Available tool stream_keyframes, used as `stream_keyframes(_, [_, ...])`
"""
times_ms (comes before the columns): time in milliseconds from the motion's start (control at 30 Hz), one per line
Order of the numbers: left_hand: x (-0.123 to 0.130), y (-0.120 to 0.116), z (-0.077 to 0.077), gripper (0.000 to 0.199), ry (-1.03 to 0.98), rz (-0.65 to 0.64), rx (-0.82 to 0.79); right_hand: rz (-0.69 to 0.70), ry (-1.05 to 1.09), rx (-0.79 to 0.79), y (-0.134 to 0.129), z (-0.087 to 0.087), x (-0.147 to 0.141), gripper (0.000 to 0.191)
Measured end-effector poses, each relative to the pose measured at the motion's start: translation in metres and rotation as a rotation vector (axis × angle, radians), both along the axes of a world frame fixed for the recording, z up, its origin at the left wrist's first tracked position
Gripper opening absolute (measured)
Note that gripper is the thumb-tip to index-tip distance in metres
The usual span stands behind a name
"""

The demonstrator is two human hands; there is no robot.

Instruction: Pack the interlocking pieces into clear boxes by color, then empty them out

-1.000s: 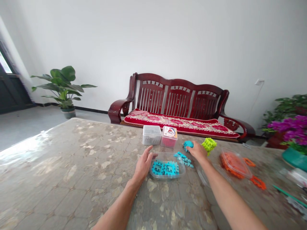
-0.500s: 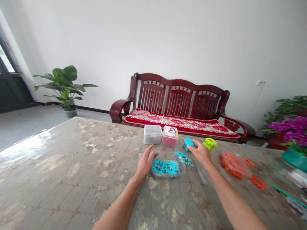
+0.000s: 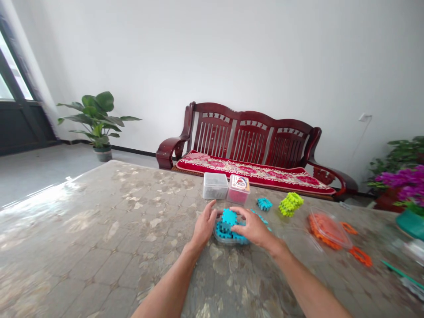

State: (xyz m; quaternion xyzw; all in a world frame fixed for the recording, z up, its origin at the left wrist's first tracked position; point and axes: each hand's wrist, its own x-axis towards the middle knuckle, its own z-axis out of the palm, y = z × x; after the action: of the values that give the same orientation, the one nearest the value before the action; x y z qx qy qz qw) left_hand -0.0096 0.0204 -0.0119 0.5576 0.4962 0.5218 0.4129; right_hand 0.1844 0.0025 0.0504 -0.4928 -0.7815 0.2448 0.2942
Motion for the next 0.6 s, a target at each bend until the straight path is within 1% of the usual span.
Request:
stream_keyframes(100, [0.000,0.000,-0.001,0.050,-0.003,-0.014,-0.006,-0.044,-0.012,0.022,0.001,0.000,0.006,0.060])
stream_keyframes(233, [0.000,-0.003,0.003,0.050,0.014,-0.007,-0.033,-0.119,-0.145,0.068,-0.002,0.007,0.027,0.059])
stream_keyframes(367, [0.000,-0.005,0.007,0.049,0.022,-0.013,-0.047,-0.099,-0.263,0.068,-0.005,0.011,0.049,0.062])
stream_keyframes(400, [0.000,-0.005,0.006,0.049,0.026,-0.014,-0.044,-0.086,-0.279,0.074,-0.006,0.012,0.052,0.060])
stream_keyframes(467, [0.000,-0.004,0.005,0.049,0.034,-0.013,-0.035,-0.056,-0.293,0.102,-0.008,0.013,0.053,0.049])
stream_keyframes(533, [0.000,-0.003,0.004,0.048,0.035,-0.013,-0.026,-0.027,-0.293,0.136,-0.011,0.015,0.048,0.037])
stream_keyframes(600, [0.000,-0.002,0.003,0.048,0.029,-0.013,-0.022,0.012,-0.296,0.160,-0.013,0.017,0.041,0.031])
